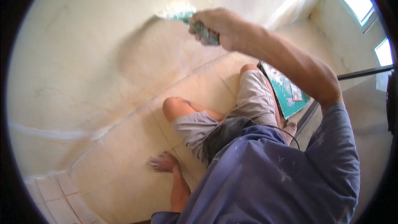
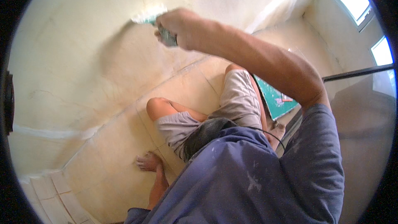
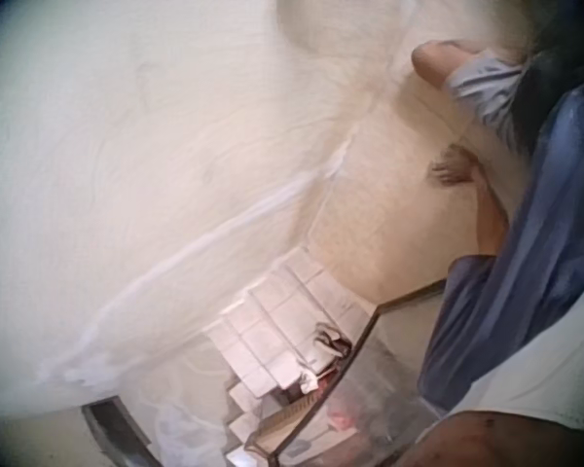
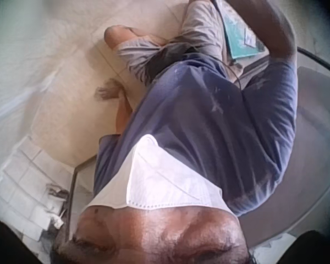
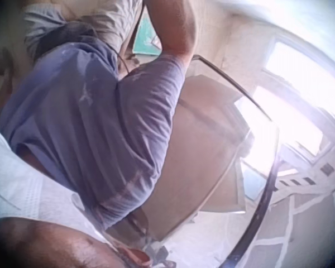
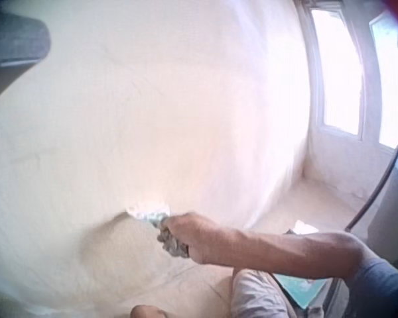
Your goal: The person applies wall putty to a crack in a wall using a putty knife and a paint tray.
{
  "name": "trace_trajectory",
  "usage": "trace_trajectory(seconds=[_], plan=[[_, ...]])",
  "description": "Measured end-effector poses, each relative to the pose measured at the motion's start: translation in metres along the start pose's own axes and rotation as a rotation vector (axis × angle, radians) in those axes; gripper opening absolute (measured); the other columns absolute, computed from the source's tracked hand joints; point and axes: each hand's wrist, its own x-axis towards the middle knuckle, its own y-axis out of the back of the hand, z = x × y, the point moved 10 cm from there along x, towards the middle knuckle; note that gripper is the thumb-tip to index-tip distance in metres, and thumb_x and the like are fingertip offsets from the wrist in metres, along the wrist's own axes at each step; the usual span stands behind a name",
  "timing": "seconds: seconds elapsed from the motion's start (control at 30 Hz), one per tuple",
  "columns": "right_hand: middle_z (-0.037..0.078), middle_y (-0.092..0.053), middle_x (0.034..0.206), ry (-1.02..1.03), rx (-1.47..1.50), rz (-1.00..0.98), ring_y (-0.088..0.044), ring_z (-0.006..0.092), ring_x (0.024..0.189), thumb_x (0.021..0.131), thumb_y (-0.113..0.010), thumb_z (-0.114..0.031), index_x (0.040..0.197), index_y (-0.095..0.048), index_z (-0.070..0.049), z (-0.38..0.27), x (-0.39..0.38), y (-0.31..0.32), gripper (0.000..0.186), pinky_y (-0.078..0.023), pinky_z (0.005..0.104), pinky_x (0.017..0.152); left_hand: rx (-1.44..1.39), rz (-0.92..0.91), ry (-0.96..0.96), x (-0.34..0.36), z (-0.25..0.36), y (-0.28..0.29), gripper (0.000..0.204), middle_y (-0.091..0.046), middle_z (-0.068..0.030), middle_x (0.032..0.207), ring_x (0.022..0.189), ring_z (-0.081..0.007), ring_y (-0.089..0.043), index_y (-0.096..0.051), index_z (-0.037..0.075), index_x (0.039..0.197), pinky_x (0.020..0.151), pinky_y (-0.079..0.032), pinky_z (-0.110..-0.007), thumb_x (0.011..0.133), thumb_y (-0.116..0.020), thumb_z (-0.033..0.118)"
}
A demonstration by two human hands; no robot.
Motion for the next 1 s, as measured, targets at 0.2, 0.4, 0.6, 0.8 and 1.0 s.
trace_trajectory(seconds=[0.2,0.4,0.6,0.8,1.0], plan=[[0.009,-0.058,0.078,0.454,-0.024,0.072,-0.051,0.0121,0.059,0.083,-0.054,-0.024,0.089,-0.057,0.001,-0.076,-0.011,0.041,0.026,-0.043,0.0247,0.055,0.101,0.082,-0.039,0.033,0.011,0.016,0.047,-0.043,-0.0172,0.113,0.103,-0.0321,-0.041,-0.043,0.006,0.112,0.085,-0.032,-0.042,0.076,-0.048,0.036],[0.005,-0.055,0.069,0.15,0.079,0.093,-0.048,0.0091,0.049,0.083,-0.052,-0.022,0.088,-0.057,0.002,0.056,0.052,0.098,0.025,-0.037,0.0222,0.04,0.177,0.052,-0.063,0.051,0.015,0.036,0.049,-0.045,-0.0165,0.106,0.099,-0.0319,-0.042,-0.043,0.005,0.111,0.083,-0.033,-0.042,0.077,-0.047,0.04],[0.004,-0.053,0.061,-0.266,0.052,0.039,-0.046,0.0098,0.044,0.081,-0.055,-0.022,0.075,-0.058,-0.001,0.241,0.085,0.107,0.022,-0.035,0.0234,0.036,0.263,0.089,-0.154,0.054,0.01,0.034,0.053,-0.043,-0.0189,0.113,0.102,-0.0335,-0.042,-0.042,0.005,0.115,0.086,-0.032,-0.043,0.078,-0.048,0.042],[0.004,-0.053,0.059,-0.513,0.068,0.063,-0.046,0.0109,0.042,0.079,-0.055,-0.019,0.07,-0.056,-0.003,0.308,0.109,0.096,0.018,-0.034,0.0232,0.033,0.213,-0.008,-0.301,0.044,0.012,0.04,0.059,-0.039,-0.0211,0.12,0.109,-0.0354,-0.038,-0.038,0.004,0.121,0.09,-0.03,-0.045,0.078,-0.052,0.041],[0.004,-0.052,0.058,-0.519,0.048,0.094,-0.046,0.0115,0.04,0.078,-0.055,-0.019,0.07,-0.055,-0.003,0.319,0.131,0.095,0.018,-0.033,0.024,0.031,0.273,-0.002,-0.06,0.033,-0.021,0.049,0.062,-0.036,-0.0212,0.124,0.113,-0.0351,-0.035,-0.034,0.005,0.124,0.093,-0.028,-0.045,0.078,-0.052,0.042]])
